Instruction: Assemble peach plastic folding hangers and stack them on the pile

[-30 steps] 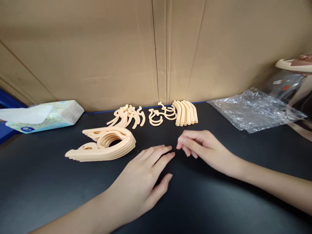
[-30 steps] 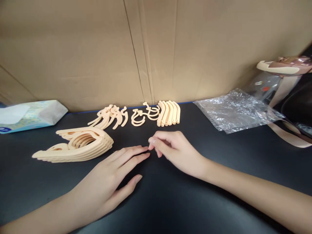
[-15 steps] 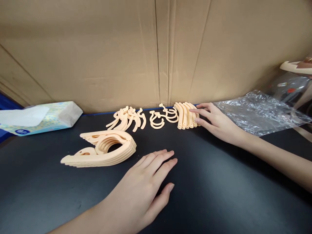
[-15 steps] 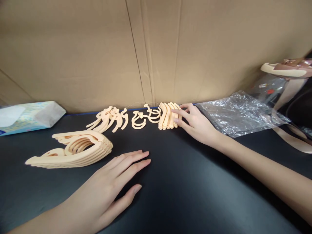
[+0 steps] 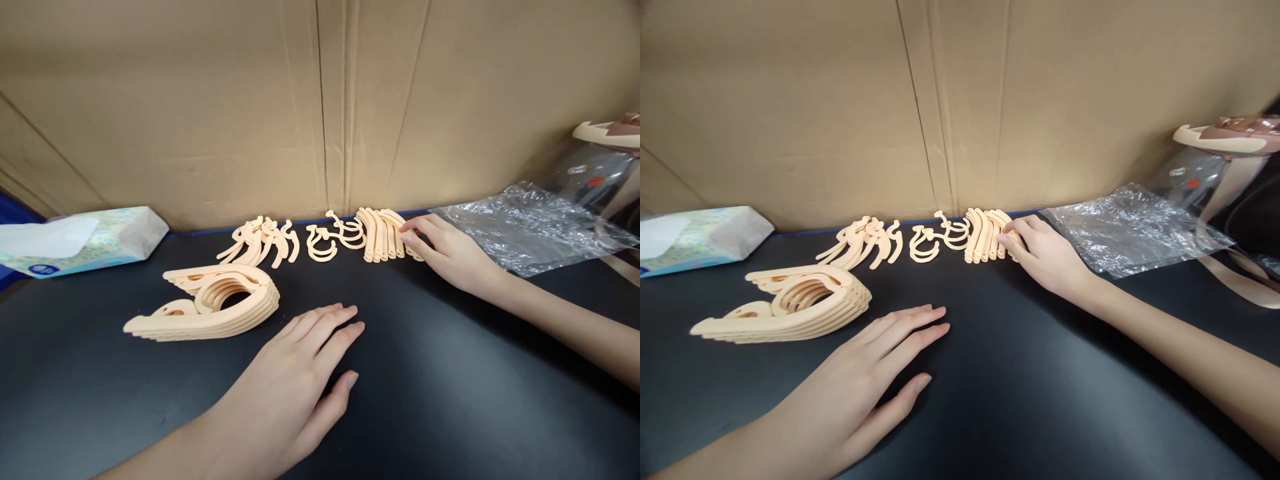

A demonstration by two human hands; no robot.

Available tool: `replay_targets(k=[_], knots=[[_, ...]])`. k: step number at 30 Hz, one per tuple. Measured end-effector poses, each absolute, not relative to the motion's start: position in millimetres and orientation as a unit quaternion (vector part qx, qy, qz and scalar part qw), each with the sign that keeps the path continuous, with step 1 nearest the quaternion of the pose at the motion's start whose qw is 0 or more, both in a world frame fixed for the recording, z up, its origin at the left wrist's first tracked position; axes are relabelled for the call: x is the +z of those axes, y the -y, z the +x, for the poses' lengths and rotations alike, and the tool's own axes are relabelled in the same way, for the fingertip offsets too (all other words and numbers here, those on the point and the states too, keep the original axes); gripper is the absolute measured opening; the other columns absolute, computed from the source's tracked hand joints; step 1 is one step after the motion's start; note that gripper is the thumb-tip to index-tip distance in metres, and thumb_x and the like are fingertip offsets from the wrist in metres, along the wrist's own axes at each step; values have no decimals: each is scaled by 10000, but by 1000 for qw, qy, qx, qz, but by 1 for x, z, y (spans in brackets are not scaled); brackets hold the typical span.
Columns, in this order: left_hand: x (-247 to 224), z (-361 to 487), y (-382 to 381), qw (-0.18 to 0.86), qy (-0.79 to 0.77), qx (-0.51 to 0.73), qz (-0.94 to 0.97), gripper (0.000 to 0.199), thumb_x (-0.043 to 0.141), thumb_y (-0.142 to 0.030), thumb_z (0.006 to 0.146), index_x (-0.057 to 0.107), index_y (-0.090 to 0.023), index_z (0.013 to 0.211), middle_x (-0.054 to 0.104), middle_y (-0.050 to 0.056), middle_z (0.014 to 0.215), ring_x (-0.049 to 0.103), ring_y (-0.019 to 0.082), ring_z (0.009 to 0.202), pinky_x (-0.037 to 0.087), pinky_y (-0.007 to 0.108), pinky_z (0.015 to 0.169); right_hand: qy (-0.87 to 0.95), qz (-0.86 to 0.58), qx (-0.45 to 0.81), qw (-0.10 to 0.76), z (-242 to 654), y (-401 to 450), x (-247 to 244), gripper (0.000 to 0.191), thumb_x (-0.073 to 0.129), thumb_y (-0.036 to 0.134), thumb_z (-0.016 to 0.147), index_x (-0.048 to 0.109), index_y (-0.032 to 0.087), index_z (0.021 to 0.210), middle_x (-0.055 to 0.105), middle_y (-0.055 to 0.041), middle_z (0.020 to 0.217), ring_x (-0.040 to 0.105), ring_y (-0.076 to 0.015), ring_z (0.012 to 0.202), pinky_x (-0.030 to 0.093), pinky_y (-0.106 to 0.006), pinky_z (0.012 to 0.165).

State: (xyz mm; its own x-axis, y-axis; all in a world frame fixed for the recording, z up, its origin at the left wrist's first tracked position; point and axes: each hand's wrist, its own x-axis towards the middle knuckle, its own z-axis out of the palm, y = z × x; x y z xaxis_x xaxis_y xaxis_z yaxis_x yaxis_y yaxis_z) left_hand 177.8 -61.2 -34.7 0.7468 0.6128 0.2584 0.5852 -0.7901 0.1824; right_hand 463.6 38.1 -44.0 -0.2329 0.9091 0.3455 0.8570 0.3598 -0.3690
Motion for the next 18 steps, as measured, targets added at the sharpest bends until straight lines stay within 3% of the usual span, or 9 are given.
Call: replay_targets(k=[4,9,14,18], knots=[[-34,178,61,43,-317,148,936,406,482,-208,951,536,-133,1347,582,135,1392,550,267,1283,511,445,1051,750,-614,4,243,467,-39,-42,327,441,546,917,515,228,903,625,-91,1001,596,-277,926,446,-399,777],[-35,178,60,40,-316,148,936,402,466,-208,958,532,-131,1347,579,133,1394,548,265,1286,517,451,1044,710,-670,25,216,470,-41,-37,203,503,422,894,453,236,830,612,-27,754,531,-193,639,347,-319,591],[-35,178,61,41,-317,145,936,407,466,-218,960,525,-142,1356,580,123,1395,539,260,1295,513,449,1049,698,-677,29,232,471,-41,-35,155,528,366,866,458,240,812,589,0,657,515,-183,594,330,-309,564],[-35,178,61,41,-317,142,937,405,461,-216,962,525,-136,1354,580,128,1393,541,260,1292,513,451,1049,686,-671,37,279,474,-43,-37,146,544,368,863,486,235,843,632,-19,721,568,-193,648,375,-323,617]])
